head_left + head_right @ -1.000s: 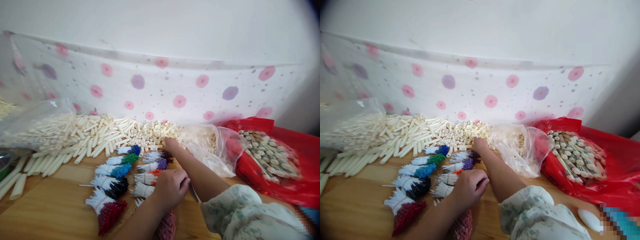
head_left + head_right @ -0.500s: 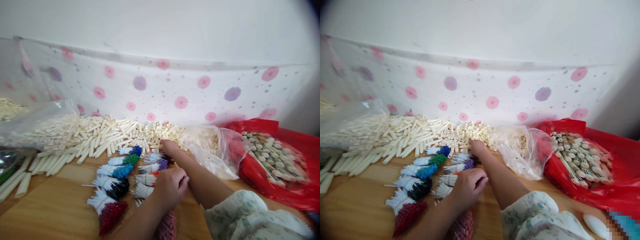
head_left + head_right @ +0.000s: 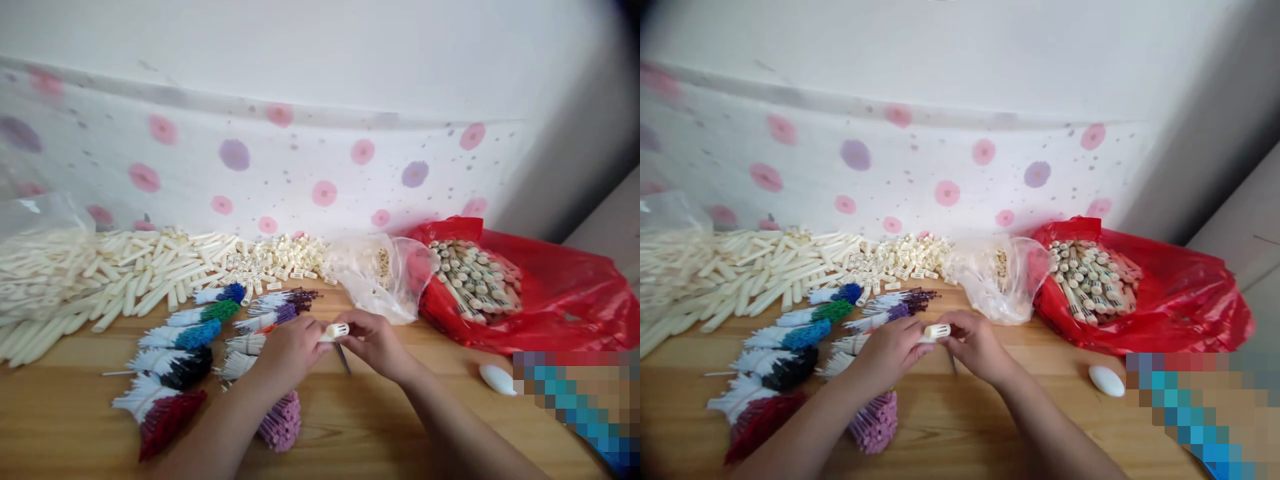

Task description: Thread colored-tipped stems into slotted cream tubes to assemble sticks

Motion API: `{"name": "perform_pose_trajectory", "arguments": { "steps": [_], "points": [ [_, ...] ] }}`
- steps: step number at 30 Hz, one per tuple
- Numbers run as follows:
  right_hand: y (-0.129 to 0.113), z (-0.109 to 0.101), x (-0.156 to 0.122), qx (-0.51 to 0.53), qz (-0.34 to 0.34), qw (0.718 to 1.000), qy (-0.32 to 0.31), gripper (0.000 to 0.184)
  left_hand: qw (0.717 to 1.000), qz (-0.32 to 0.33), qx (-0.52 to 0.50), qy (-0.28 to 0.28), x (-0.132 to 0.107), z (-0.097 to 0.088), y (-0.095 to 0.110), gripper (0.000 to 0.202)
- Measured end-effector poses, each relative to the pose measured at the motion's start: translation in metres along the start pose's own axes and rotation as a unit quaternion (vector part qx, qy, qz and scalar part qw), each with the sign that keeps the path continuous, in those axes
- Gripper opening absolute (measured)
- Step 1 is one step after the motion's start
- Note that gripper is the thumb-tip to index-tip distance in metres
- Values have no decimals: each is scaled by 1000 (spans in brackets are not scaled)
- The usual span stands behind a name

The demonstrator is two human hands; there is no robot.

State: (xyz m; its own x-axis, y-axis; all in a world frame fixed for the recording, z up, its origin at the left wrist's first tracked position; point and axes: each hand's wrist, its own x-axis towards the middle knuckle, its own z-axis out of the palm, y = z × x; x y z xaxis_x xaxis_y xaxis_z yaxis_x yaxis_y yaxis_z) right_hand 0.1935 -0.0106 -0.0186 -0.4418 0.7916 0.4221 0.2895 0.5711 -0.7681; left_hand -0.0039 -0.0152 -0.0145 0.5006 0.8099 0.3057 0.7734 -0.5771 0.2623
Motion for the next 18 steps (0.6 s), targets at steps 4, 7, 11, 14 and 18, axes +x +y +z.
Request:
{"name": "perform_pose_trajectory", "arguments": {
  "steps": [4, 7, 11, 14, 18],
  "points": [
    [12, -3, -10, 83, -3, 994, 66, 22, 999, -6, -40, -5, -1, 5, 6, 23],
    [16, -13, -10, 27, -4, 994, 110, 27, 996, 1, -74, 54, -1, 4, -2, 26],
    [12, -19, -11, -69, -54, 992, 90, 29, 993, 11, -86, 80, 0, 5, -11, 31],
    [6, -18, -11, -61, -80, 993, 64, 30, 993, 26, -83, 77, 1, 6, -12, 31],
    [-1, -21, -11, -58, -76, 995, -4, 29, 994, 37, -79, 62, 1, 3, -11, 26]
  ]
}}
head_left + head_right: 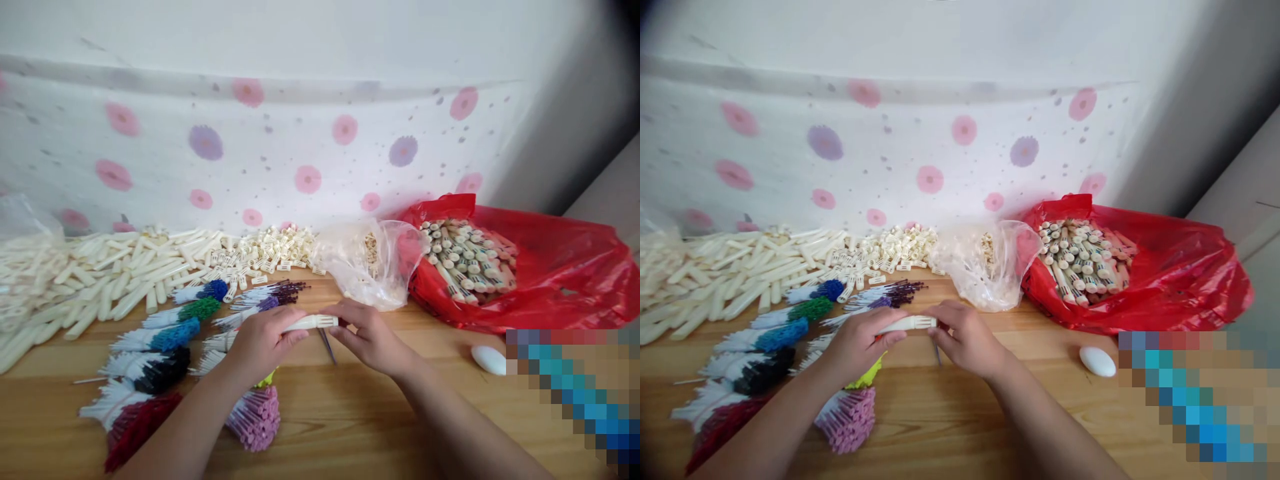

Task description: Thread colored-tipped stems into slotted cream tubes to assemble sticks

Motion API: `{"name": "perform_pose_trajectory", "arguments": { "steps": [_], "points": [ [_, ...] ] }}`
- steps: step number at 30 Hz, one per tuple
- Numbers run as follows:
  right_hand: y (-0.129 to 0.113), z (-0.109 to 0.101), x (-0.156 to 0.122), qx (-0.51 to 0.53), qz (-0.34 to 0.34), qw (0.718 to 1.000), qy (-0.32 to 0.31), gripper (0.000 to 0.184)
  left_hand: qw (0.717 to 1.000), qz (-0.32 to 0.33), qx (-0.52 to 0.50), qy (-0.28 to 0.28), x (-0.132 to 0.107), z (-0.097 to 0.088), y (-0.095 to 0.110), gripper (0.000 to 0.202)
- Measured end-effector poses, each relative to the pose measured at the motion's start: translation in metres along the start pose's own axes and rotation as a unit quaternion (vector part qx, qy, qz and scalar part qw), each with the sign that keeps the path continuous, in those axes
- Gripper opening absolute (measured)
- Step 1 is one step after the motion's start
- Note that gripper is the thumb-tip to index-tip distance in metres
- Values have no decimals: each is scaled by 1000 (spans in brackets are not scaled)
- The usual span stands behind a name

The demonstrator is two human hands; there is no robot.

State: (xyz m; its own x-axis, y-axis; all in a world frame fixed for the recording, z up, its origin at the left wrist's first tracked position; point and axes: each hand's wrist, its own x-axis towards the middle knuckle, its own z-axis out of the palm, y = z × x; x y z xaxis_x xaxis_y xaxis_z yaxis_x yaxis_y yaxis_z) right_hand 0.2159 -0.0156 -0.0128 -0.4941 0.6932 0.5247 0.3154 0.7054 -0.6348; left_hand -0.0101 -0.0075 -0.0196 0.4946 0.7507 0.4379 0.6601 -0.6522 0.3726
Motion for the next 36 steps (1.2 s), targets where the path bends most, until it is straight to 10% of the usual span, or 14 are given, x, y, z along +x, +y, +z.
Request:
{"name": "perform_pose_trajectory", "arguments": {
  "steps": [9, 25, 31, 36],
  "points": [
    [9, -8, -1, 106, 93, 984, -112, 24, 999, 20, 16, -46, 0, -4, 7, 26],
    [-15, 20, -8, 152, 35, 987, -27, 22, 993, -97, -15, -68, -15, -21, 48, 24],
    [-20, 29, -10, 114, 3, 993, 22, 16, 974, -214, -55, -47, -69, -74, 64, 48],
    [4, 23, -8, 86, 82, 983, 144, 20, 913, -400, 25, 81, -173, -134, 56, 37]
  ]
}}
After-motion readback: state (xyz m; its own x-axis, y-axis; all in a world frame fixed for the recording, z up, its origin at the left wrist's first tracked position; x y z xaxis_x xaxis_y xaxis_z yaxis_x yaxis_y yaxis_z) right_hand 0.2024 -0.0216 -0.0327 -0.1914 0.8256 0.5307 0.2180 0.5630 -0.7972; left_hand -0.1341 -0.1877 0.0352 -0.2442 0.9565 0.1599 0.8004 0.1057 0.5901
